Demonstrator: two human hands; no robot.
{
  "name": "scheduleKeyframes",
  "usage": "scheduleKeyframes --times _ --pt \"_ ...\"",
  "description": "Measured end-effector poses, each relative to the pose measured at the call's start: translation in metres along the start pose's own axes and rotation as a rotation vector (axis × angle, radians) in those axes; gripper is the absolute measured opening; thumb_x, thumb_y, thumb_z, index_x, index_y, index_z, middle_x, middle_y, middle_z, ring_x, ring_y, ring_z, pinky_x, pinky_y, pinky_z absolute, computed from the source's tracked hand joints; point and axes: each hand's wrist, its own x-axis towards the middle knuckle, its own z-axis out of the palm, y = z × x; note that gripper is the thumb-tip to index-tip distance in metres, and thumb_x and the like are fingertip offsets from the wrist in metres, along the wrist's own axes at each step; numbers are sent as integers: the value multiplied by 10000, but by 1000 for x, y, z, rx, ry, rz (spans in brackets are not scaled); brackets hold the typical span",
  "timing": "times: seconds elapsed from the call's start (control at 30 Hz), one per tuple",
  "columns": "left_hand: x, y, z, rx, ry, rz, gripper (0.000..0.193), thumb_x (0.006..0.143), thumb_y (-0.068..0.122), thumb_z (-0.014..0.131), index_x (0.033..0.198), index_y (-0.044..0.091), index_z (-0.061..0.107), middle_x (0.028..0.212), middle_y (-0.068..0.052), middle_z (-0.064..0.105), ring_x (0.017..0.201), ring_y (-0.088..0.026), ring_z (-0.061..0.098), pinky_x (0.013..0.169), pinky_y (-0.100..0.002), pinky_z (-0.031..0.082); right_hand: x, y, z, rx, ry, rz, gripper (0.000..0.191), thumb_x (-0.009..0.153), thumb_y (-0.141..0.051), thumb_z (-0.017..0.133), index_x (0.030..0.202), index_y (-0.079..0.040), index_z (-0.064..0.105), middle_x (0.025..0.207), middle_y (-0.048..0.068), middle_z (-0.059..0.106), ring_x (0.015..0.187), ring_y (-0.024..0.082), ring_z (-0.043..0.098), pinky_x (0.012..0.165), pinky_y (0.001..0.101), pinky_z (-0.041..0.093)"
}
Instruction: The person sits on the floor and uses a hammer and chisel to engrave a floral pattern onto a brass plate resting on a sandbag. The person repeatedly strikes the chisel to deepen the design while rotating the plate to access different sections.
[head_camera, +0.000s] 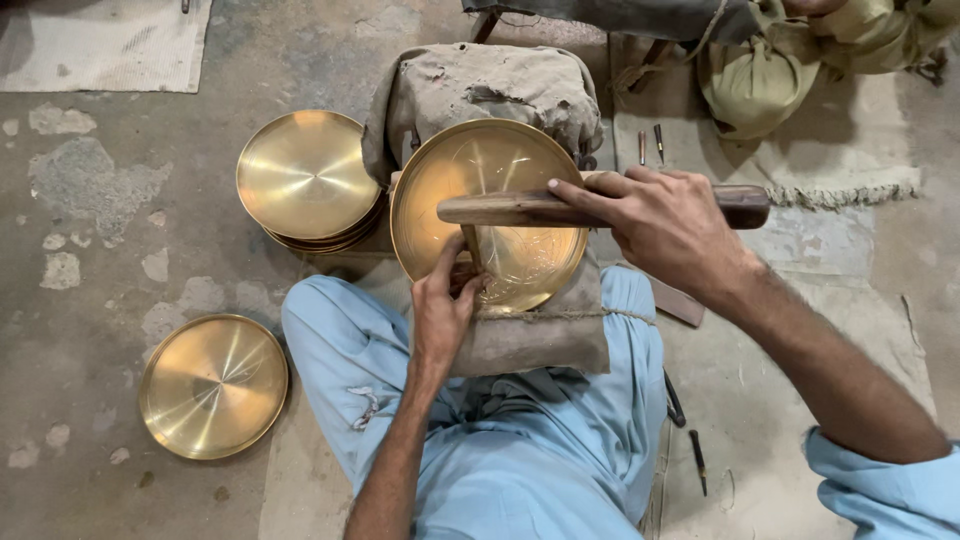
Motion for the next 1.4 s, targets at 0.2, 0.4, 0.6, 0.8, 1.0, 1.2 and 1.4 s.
scheduleKeyframes --times 0.2,0.4,0.6,0.8,1.0,1.2,1.4 --pt "9 -2 -4 -47 -128 5 562 886 13 706 1417 105 547 1096 -157 782 998 -254 787 862 -379 647 -32 2 15 358 -109 327 760 828 -118 749 1532 -268 507 1098 40 721 800 190 689 666 341 614" --pt "22 -2 -11 38 -330 90 543 875 0 727 1389 83 572 1090 -172 777 1031 -267 775 880 -369 627 -66 -13 30 645 194 404 786 827 -70 718 1552 -235 463 1185 99 686 884 219 688 734 352 597" --pt "29 6 -16 96 -454 202 556 845 -37 693 1380 84 600 1066 -155 785 980 -253 785 856 -381 632 -87 -18 51 572 165 494 806 810 -84 728 1544 -282 459 1163 96 704 811 233 713 723 364 626" --pt "30 7 -12 152 -462 94 493 908 27 673 1388 106 596 1084 -140 782 981 -238 773 875 -367 627 -91 -13 60 407 69 440 795 796 -67 720 1518 -316 496 1153 66 726 815 233 727 655 362 623" --pt "29 13 -18 146 -444 123 510 890 10 689 1383 96 592 1102 -162 779 1021 -266 771 899 -393 618 -91 -22 55 302 111 371 798 783 -78 742 1504 -340 520 1141 40 724 886 224 725 683 367 616" --pt "28 8 -18 175 -476 165 522 893 2 698 1388 110 573 1077 -156 790 973 -272 770 854 -407 611 -88 -32 48 309 -57 468 833 773 -51 736 1521 -334 504 1110 48 729 893 210 720 666 365 603" --pt "11 -7 -16 -58 125 -5 574 911 22 739 1434 89 511 1062 -156 787 943 -211 792 798 -331 674 -95 -28 49 835 436 408 693 851 -22 737 1490 -28 469 1161 149 674 1047 181 669 893 316 546"
